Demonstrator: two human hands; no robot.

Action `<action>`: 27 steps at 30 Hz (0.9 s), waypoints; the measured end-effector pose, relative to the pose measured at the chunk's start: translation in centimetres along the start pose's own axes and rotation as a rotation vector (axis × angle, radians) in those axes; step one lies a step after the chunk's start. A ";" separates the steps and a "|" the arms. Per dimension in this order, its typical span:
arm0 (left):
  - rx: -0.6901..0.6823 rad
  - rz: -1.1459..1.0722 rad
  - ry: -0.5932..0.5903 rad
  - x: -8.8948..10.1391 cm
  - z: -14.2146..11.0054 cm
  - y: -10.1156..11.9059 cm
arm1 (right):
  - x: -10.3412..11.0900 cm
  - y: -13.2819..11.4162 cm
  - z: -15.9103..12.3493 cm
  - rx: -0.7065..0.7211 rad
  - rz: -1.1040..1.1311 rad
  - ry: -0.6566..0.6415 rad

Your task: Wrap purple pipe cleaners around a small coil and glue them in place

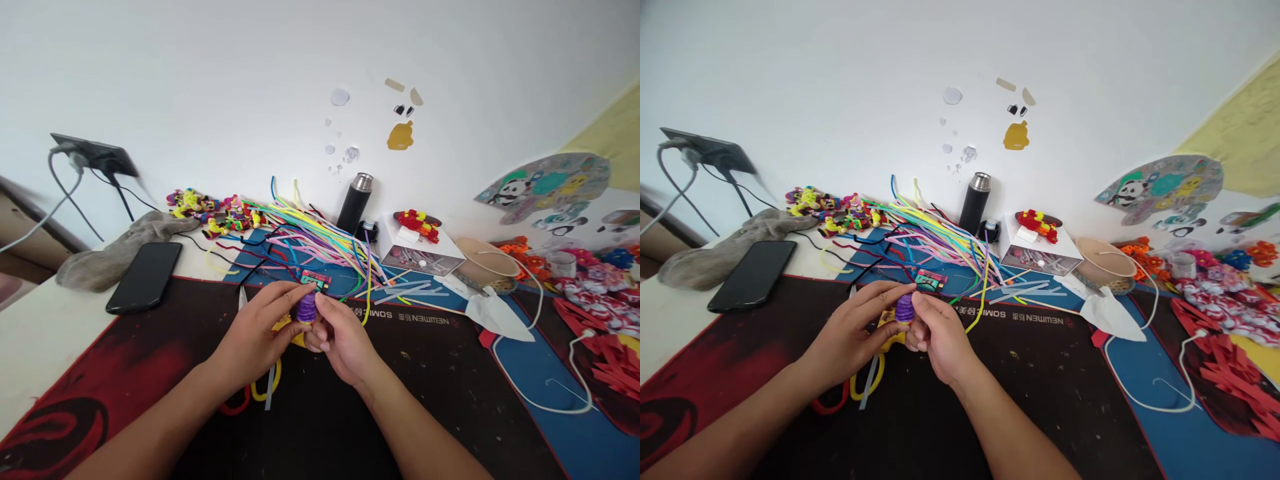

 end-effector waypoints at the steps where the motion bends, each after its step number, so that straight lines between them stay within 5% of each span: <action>1: 0.001 -0.002 0.005 0.0 0.0 0.0 | 0.0 0.0 0.0 -0.003 0.000 -0.002; 27: 0.082 -0.128 0.106 0.8 0.0 -0.3 | -0.4 0.3 -0.1 -0.019 0.020 -0.078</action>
Point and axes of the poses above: each hand's wrist, its own z-axis towards the middle knuckle, its own x-axis out of the back of the hand, y = z × x, the point moved 7 cm from there along z, towards the middle knuckle, and after that the axes turned 4 degrees about -x, right-handed, at the moved point
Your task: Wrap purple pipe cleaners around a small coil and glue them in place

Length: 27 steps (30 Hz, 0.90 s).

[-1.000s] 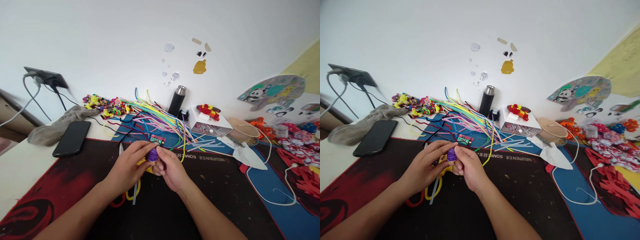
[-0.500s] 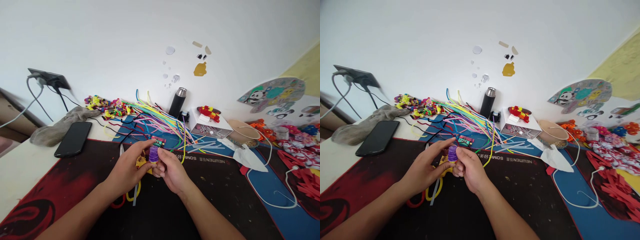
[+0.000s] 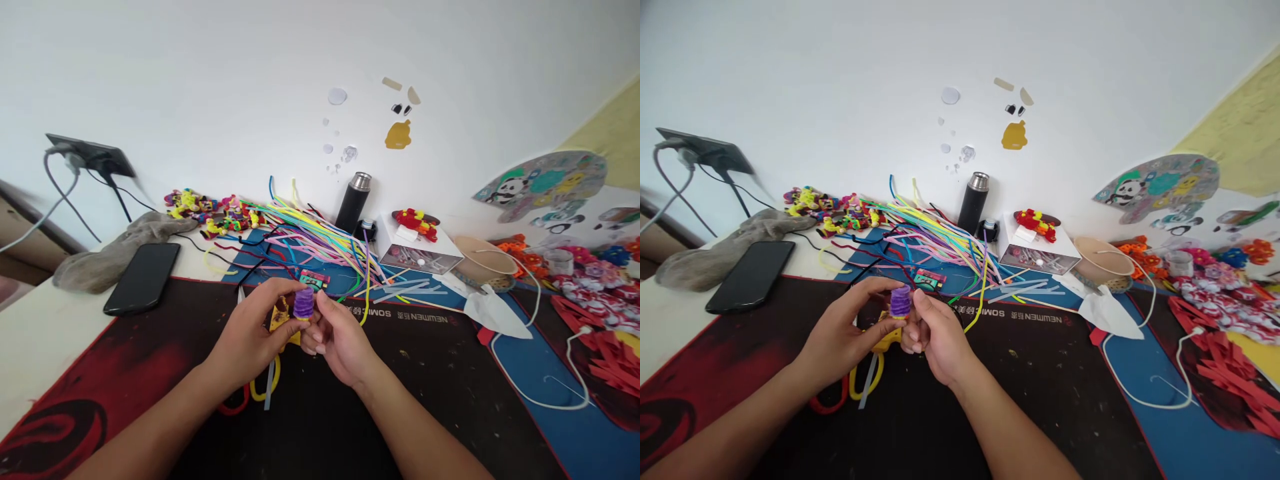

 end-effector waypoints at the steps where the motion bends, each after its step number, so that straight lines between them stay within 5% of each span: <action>1: -0.009 0.000 -0.003 0.0 0.0 0.1 | 0.0 0.1 0.0 0.000 -0.002 0.000; 14: 0.012 -0.025 0.004 0.0 0.1 0.5 | 0.1 0.2 0.0 -0.007 -0.020 0.036; 23: 0.418 -0.669 -0.034 -0.8 0.0 -1.7 | -0.1 -0.5 0.0 0.017 0.018 -0.022; 27: 0.497 -0.730 -0.018 -1.4 -0.3 -2.1 | -0.1 0.2 0.0 -0.014 0.016 -0.019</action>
Point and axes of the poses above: each hand's wrist, its own z-axis towards the middle knuckle, its own x-axis out of the back of the hand, y = z × x, the point moved 7 cm from there along z, towards the middle knuckle, and after that the axes turned 4 degrees about -x, right-handed, at the moved point
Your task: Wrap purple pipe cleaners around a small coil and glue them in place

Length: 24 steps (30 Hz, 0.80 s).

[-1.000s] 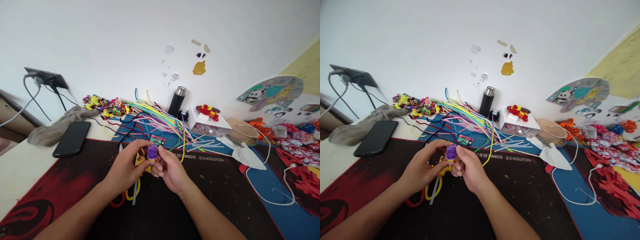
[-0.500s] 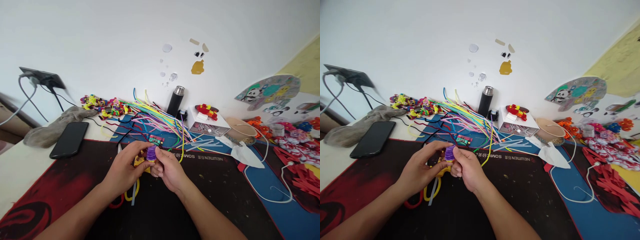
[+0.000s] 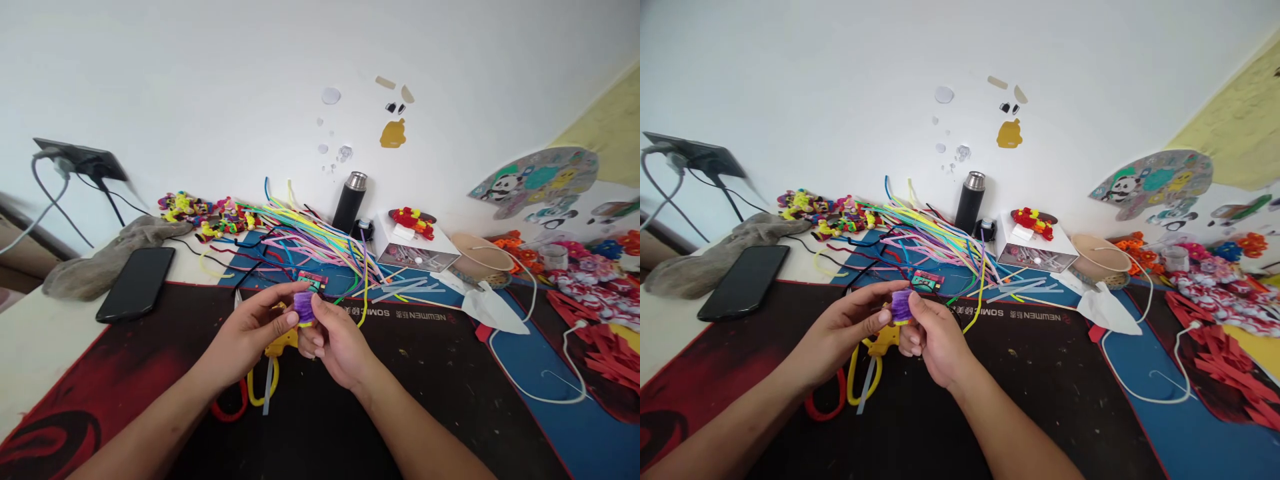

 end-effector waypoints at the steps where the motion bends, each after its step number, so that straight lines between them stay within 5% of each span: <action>1: 0.007 -0.004 -0.004 -0.1 0.0 -0.1 | -0.1 0.2 0.0 -0.010 0.001 -0.003; 8: 0.051 -0.080 -0.078 -0.5 -0.3 -0.1 | -0.5 0.3 -0.2 -0.002 -0.022 -0.025; 24: 0.037 -0.206 0.127 1.1 0.3 -0.3 | -1.3 -0.2 -0.2 0.000 -0.047 -0.016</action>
Point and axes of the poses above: each hand's wrist, its own z-axis towards the middle knuckle, its own x-axis out of the back of the hand, y = z × x, the point moved 7 cm from there along z, towards the middle knuckle, and after that the axes turned 4 degrees about -x, right-handed, at the moved point
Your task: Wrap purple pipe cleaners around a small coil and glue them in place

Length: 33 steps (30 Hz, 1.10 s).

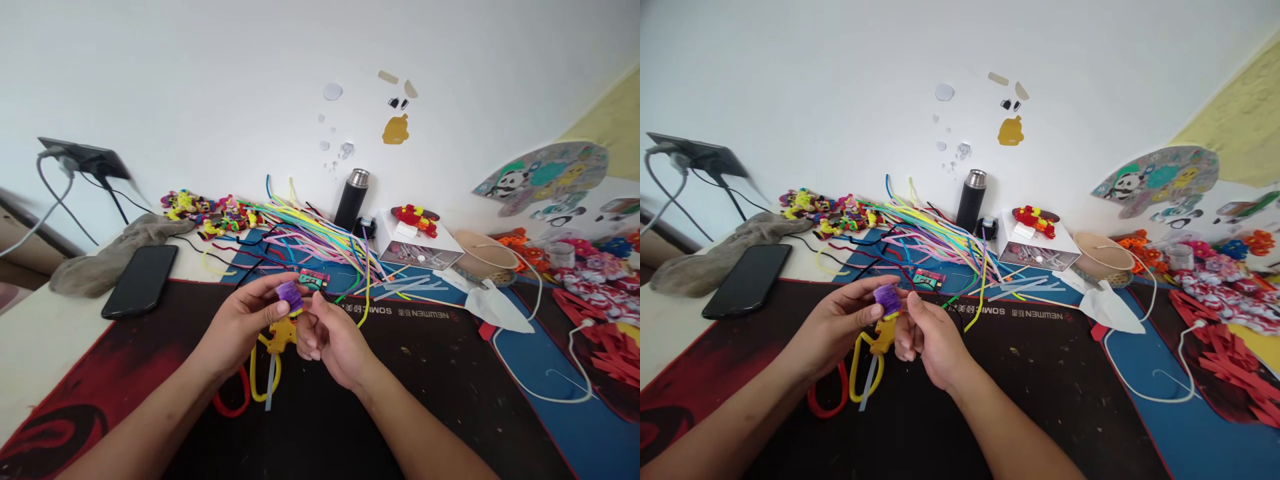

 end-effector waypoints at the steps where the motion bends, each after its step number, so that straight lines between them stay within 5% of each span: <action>1: -0.013 -0.010 0.016 0.1 0.1 0.1 | 0.1 0.0 0.0 -0.001 0.001 0.005; 22: -0.012 0.165 -0.073 -0.5 -0.3 1.1 | -0.2 0.0 -0.3 0.001 -0.010 0.004; 33: -0.273 0.601 0.039 -0.5 -1.0 1.9 | 0.7 0.0 -0.1 0.028 -0.055 0.024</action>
Point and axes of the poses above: each hand's wrist, its own z-axis towards the middle knuckle, its own x-axis out of the back of the hand, y = z × x, the point moved 7 cm from there along z, towards the middle knuckle, and after that the axes turned 4 degrees about -x, right-handed, at the moved point
